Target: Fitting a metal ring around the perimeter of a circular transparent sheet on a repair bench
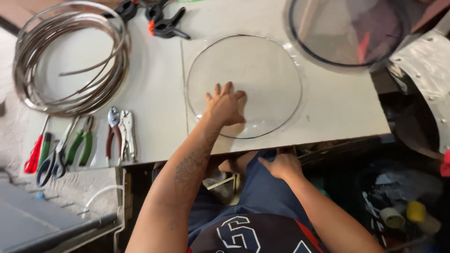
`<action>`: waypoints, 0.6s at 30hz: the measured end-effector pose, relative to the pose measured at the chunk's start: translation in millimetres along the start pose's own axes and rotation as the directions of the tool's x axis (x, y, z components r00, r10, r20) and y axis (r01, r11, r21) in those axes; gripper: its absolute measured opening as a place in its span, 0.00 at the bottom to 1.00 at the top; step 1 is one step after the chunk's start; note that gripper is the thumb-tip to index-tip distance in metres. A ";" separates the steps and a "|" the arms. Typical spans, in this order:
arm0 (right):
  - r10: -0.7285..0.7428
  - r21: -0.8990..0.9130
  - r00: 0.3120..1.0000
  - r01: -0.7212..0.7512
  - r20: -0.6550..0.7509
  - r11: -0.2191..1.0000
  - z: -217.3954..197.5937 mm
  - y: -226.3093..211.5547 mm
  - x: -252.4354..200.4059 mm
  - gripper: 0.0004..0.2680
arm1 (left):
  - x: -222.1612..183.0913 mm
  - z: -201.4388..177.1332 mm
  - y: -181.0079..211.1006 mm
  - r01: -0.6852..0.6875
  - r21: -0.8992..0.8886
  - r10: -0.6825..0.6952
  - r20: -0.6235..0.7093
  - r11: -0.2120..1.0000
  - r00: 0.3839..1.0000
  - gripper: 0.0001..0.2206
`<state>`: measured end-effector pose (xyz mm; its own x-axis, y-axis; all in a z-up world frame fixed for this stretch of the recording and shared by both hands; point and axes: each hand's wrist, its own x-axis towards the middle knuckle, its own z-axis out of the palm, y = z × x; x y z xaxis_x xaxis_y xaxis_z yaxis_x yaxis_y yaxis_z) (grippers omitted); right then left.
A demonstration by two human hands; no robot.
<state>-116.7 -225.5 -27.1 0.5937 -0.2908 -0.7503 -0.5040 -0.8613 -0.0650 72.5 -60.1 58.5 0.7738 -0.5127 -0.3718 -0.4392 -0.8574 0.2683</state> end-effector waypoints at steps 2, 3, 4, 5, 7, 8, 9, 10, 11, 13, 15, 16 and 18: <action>0.015 0.008 1.000 -0.015 -0.002 1.000 11.6 7.8 18.3 0.40 | -3.7 0.6 0.7 -0.080 -0.054 0.073 -0.120 0.995 0.990 0.39; 0.003 -0.004 1.000 -0.003 -0.002 1.000 12.4 8.8 20.0 0.40 | -10.7 -1.8 0.8 -0.065 -0.059 0.058 -0.126 0.996 0.990 0.39; 0.011 0.041 1.000 -0.010 -0.023 0.999 13.2 10.4 21.2 0.40 | -16.8 -4.8 2.3 -0.091 -0.080 0.078 -0.155 0.993 0.985 0.38; 0.019 0.086 0.999 -0.015 -0.043 0.996 13.8 12.2 22.2 0.40 | -23.1 -7.9 4.2 -0.117 -0.100 0.098 -0.184 0.988 0.978 0.37; 0.005 0.136 0.999 0.002 -0.047 0.991 6.3 12.1 6.2 0.40 | -40.7 -17.3 3.3 -0.125 -0.141 0.090 -0.231 0.982 0.969 0.33; -0.003 0.192 0.999 0.013 -0.050 0.981 2.2 11.4 -1.3 0.39 | -49.7 -22.5 2.5 -0.142 -0.179 0.089 -0.275 0.974 0.957 0.29; -0.016 0.185 0.999 0.025 -0.052 0.982 15.0 24.2 21.0 0.39 | -44.9 -15.3 -12.1 -0.132 -0.178 0.078 -0.282 0.975 0.956 0.29; -0.009 0.179 0.995 0.026 -0.099 0.983 28.2 36.2 43.7 0.41 | -40.5 -7.9 -27.4 -0.129 -0.157 0.063 -0.368 0.979 0.928 0.27; -0.003 0.174 0.989 0.028 -0.145 0.984 41.0 47.4 67.0 0.42 | -36.1 -0.7 -43.1 -0.124 -0.134 0.051 -0.451 0.983 0.891 0.25; -0.016 0.187 0.985 0.048 -0.169 0.981 44.7 50.8 71.9 0.40 | -32.6 1.9 -85.9 -0.066 -0.105 0.001 -0.526 0.992 0.851 0.24; -0.024 0.200 0.983 0.061 -0.184 0.978 49.8 55.7 66.4 0.39 | -35.4 2.9 -129.6 -0.006 -0.082 -0.043 -0.589 0.997 0.807 0.22; 0.012 0.318 0.976 0.060 -0.218 0.946 49.0 57.9 60.4 0.39 | -37.3 -0.8 -151.8 0.050 -0.088 -0.095 -0.640 0.995 0.763 0.20; 0.042 0.426 0.969 0.069 -0.245 0.902 64.4 79.7 74.7 0.39 | -38.2 -8.4 -200.9 0.115 -0.099 -0.152 -0.688 0.988 0.709 0.19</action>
<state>-153.0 -289.0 -130.7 0.7075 -0.4197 -0.5686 -0.6812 -0.6192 -0.3905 134.9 132.1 26.2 0.9298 -0.2029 0.3071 -0.2995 -0.9021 0.3106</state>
